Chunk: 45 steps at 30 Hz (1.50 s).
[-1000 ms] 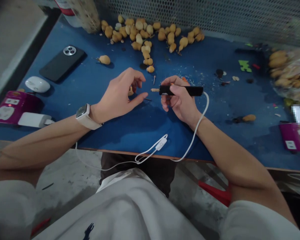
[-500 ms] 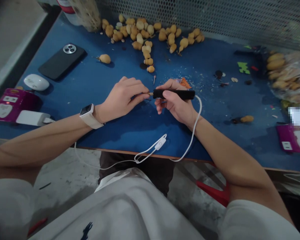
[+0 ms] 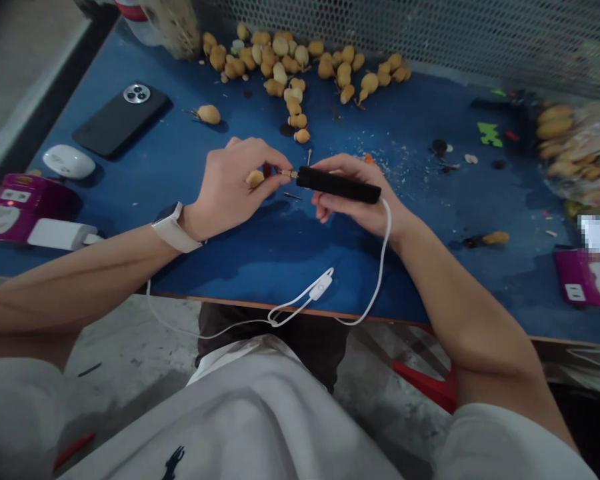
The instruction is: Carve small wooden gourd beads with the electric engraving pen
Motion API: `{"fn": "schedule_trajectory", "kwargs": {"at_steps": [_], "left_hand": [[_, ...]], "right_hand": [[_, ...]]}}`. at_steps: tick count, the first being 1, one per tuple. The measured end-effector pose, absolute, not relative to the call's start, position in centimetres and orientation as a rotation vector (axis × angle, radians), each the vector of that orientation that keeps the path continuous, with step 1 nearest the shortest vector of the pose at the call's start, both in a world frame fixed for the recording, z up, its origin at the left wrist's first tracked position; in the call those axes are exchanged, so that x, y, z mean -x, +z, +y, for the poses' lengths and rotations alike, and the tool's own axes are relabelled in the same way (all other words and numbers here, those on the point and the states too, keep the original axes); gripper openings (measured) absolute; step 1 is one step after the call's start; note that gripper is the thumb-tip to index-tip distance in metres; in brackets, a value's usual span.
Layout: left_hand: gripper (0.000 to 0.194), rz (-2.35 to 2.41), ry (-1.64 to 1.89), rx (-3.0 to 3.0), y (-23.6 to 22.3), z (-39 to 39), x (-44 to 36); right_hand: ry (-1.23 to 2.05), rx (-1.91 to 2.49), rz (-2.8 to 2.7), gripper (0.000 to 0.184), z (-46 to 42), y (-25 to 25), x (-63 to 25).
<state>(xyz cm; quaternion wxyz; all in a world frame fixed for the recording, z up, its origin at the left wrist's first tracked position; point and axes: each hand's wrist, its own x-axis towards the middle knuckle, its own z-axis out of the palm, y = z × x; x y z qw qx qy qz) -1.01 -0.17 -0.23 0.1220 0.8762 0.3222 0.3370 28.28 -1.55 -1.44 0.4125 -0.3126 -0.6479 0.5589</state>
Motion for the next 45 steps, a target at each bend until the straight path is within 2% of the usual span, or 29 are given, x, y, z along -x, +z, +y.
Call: {"fn": "schedule_trajectory", "kwargs": {"at_steps": [5, 7, 10, 12, 16, 21, 34, 45], "left_hand": [[0.043, 0.965, 0.986, -2.602, 0.3, 0.2, 1.1], [0.044, 0.966, 0.942, -2.651, 0.5, -0.3, 0.7], [0.048, 0.963, 0.909, -2.718, 0.7, -1.3, 0.0], [0.051, 0.963, 0.918, -2.745, 0.8, -1.7, -0.4], [0.051, 0.962, 0.951, -2.787, 0.6, -1.8, -0.5], [0.046, 0.903, 0.95, -2.778, -0.2, -1.2, -0.4], [0.047, 0.806, 0.847, -3.017, 0.5, -1.7, -0.4], [0.037, 0.895, 0.823, -2.906, 0.1, -2.2, -1.4]], "right_hand": [[1.204, 0.968, -1.425, 0.041, 0.3, 0.0, -30.6], [1.057, 1.031, -1.575, 0.045, -0.8, 0.7, -30.0], [0.613, 1.052, -2.035, 0.035, -3.3, 1.3, -27.8], [0.495, 1.024, -2.115, 0.022, -4.7, 1.3, -26.4], [0.353, 1.084, -2.086, 0.026, -5.5, 0.5, -25.1], [0.081, 1.125, -2.157, 0.008, -5.1, 0.0, -25.3], [-0.023, 1.01, -2.213, 0.002, -4.3, -1.6, -25.8], [0.019, 1.052, -2.206, 0.013, -4.3, -2.1, -25.9]]}}
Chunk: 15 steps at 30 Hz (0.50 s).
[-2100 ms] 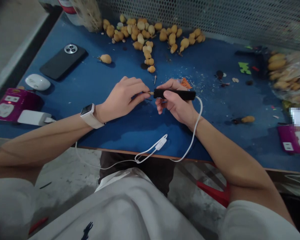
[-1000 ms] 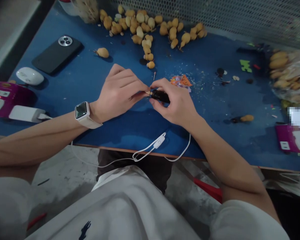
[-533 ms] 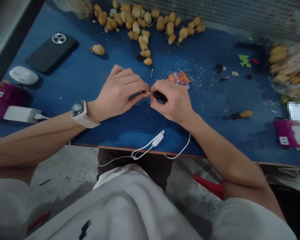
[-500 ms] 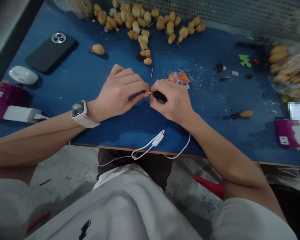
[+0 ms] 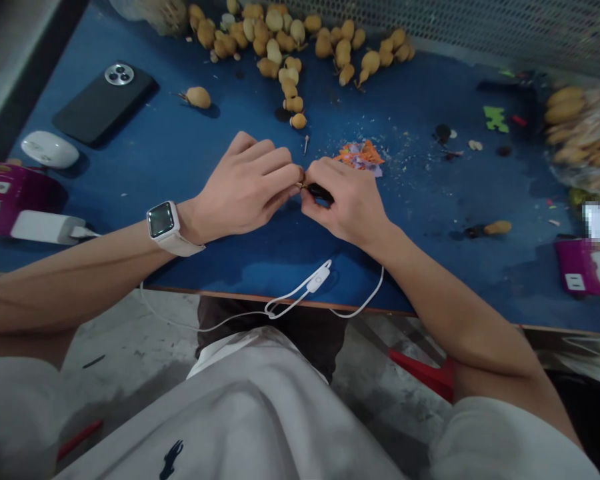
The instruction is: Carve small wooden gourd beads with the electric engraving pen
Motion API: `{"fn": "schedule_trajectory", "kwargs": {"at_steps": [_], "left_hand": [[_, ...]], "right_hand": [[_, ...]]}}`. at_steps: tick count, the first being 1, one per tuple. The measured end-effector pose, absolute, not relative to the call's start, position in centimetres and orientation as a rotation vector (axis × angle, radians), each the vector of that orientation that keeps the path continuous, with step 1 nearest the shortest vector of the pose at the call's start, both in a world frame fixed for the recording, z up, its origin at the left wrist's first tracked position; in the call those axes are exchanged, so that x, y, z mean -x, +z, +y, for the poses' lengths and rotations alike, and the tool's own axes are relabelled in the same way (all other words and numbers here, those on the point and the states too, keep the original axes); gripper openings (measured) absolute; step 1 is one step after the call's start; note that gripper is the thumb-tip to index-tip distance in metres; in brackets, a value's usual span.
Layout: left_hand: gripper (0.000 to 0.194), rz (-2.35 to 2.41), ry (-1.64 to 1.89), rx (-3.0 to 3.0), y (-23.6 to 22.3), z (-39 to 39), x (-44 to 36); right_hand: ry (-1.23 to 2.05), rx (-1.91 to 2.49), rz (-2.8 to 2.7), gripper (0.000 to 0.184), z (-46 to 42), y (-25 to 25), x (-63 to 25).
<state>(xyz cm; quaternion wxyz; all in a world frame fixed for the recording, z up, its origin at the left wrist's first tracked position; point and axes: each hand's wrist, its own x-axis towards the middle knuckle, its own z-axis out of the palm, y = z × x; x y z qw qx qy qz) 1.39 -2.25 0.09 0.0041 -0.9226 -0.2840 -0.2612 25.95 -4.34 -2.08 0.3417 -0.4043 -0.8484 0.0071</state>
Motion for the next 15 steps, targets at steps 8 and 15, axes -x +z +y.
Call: {"fn": "schedule_trajectory", "kwargs": {"at_steps": [8, 15], "left_hand": [[0.056, -0.838, -0.828, 2.897, -0.2, -1.2, -1.2], [0.055, -0.775, -1.033, 2.887, 2.2, -3.9, -0.2]], "right_hand": [[0.023, 1.042, -2.217, 0.005, -4.3, -2.3, -25.8], [-0.049, 0.963, -2.172, 0.01, -5.2, -0.4, -25.4]]}}
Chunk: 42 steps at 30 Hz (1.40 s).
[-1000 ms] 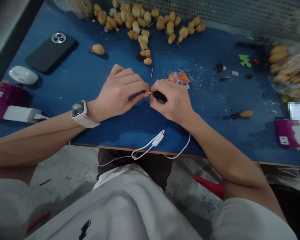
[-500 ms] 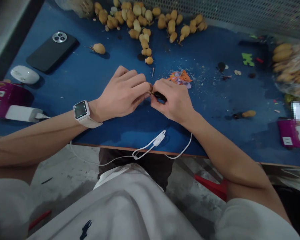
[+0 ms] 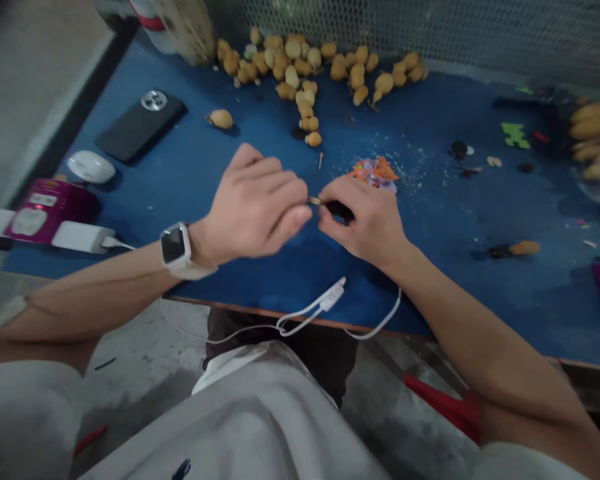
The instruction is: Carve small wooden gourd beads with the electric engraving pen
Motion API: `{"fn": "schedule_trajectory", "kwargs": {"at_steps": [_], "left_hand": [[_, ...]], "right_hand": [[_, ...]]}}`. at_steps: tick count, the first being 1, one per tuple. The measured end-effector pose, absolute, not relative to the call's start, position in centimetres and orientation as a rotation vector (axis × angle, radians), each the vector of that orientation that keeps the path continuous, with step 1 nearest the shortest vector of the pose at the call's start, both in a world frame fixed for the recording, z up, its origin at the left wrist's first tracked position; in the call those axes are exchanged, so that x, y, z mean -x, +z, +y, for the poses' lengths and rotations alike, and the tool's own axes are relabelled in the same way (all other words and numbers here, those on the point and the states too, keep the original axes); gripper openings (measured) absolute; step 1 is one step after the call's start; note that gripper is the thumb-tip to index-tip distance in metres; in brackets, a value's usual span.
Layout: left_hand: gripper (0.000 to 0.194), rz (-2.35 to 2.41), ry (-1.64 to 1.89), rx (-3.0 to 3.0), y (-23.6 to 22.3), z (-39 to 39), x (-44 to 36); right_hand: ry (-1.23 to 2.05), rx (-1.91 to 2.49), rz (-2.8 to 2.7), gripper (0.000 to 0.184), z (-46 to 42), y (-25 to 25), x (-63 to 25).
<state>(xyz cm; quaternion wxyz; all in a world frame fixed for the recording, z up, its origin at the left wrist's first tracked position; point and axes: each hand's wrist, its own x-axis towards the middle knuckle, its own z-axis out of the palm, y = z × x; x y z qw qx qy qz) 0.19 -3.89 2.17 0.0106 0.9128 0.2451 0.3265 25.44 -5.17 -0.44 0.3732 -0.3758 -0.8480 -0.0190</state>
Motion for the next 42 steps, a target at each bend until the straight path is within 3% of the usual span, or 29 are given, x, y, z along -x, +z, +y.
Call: {"fn": "schedule_trajectory", "kwargs": {"at_steps": [3, 5, 8, 11, 14, 18, 24, 33, 42], "left_hand": [[0.046, 0.216, 1.177, -3.071, 3.4, -6.2, -0.4], [0.039, 0.087, 1.027, -3.122, 3.5, -7.1, -0.8], [0.031, 0.3, 0.766, -3.119, 2.9, -6.9, -1.3], [0.042, 0.601, 0.869, -3.014, 1.8, -5.5, -1.3], [0.034, 0.787, 0.889, -2.925, 0.9, -3.8, -1.0], [0.025, 0.76, 0.8, -2.925, 0.4, -2.4, -0.5], [0.028, 0.741, 0.804, -2.966, 0.4, -1.4, -0.2], [0.02, 0.689, 0.788, -2.829, 0.4, -1.1, 0.1], [0.033, 0.781, 0.803, -2.752, 0.1, -0.6, 0.2]], "right_hand": [[-0.082, 0.894, -2.098, 0.007, -5.0, -0.2, -25.7], [-0.056, 0.89, -2.094, 0.008, -4.8, -0.1, -25.8], [0.043, 0.849, -2.093, 0.008, -4.7, -0.2, -25.7], [0.099, 0.872, -2.099, 0.009, -4.6, -0.4, -25.5], [0.168, 0.906, -2.073, 0.01, -4.6, -0.7, -25.3], [0.352, 0.967, -2.059, 0.01, -4.5, -0.9, -24.8], [0.537, 1.018, -1.995, 0.009, -4.4, -0.7, -24.4], [0.491, 0.984, -2.03, 0.008, -4.3, -0.9, -24.5], [0.449, 1.001, -2.043, 0.006, -4.6, -0.8, -24.3]]}}
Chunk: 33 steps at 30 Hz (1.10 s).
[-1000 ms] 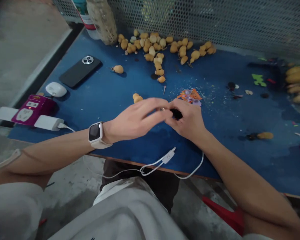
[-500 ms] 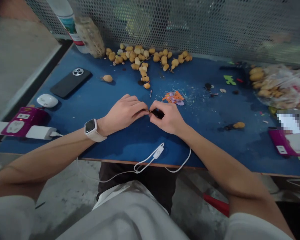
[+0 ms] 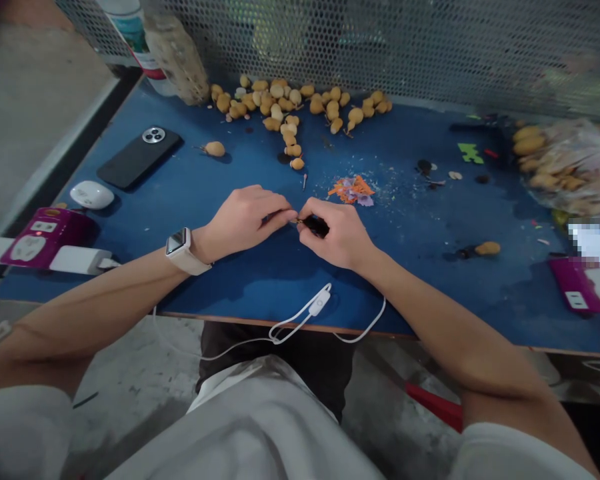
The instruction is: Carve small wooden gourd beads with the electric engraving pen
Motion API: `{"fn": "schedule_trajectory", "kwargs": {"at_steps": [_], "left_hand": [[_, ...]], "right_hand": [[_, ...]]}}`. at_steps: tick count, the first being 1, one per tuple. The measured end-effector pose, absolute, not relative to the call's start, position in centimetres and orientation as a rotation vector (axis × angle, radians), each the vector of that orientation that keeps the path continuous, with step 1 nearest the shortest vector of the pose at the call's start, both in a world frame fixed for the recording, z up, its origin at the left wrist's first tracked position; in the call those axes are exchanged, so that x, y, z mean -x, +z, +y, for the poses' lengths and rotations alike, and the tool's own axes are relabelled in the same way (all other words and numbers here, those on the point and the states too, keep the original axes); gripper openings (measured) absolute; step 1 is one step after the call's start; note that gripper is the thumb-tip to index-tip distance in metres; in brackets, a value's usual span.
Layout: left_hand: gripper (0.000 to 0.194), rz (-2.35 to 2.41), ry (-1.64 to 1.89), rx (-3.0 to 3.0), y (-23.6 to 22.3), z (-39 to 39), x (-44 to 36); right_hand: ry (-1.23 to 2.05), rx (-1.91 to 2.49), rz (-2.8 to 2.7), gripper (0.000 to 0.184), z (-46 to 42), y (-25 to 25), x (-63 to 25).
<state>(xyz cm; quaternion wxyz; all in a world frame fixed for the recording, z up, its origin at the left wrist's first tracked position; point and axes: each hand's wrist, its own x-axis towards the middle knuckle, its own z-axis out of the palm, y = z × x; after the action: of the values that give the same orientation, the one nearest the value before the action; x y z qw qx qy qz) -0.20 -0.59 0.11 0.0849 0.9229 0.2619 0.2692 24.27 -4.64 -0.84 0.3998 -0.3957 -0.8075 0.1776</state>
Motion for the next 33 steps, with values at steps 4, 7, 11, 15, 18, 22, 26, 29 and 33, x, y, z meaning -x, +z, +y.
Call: {"fn": "schedule_trajectory", "kwargs": {"at_steps": [4, 7, 11, 15, 18, 22, 26, 29, 33], "left_hand": [[0.021, 0.716, 0.766, -2.721, 0.2, -1.0, -0.1], [0.023, 0.719, 0.727, -2.735, 0.3, -1.1, -0.1], [0.047, 0.831, 0.689, -2.778, 0.2, -0.8, 0.1], [0.037, 0.762, 0.716, -2.754, 0.0, -0.7, 0.2], [0.024, 0.73, 0.68, -2.758, 0.1, -0.9, 0.1], [0.03, 0.802, 0.659, -2.788, 0.4, -0.9, 0.0], [0.039, 0.887, 0.716, -2.795, 0.4, -0.4, 0.4], [0.029, 0.852, 0.707, -2.841, 0.1, -0.1, 0.6], [0.015, 0.79, 0.624, -2.925, -0.7, -0.1, 0.5]], "right_hand": [[0.437, 1.006, -2.014, 0.005, -4.6, -1.1, -24.5], [0.43, 1.018, -2.016, 0.006, -4.6, -1.0, -24.6], [0.394, 1.01, -2.018, 0.006, -4.7, -0.9, -24.3], [0.406, 1.029, -2.013, 0.008, -4.6, -1.1, -24.3], [0.396, 1.042, -2.014, 0.006, -4.5, -1.2, -24.4], [0.276, 0.997, -2.035, 0.003, -4.7, -1.2, -24.3], [0.121, 1.017, -2.039, 0.004, -4.8, -1.2, -24.5], [0.103, 1.057, -2.005, 0.003, -4.5, -1.2, -25.1], [0.176, 1.123, -1.917, 0.005, -4.0, -1.2, -25.7]]}}
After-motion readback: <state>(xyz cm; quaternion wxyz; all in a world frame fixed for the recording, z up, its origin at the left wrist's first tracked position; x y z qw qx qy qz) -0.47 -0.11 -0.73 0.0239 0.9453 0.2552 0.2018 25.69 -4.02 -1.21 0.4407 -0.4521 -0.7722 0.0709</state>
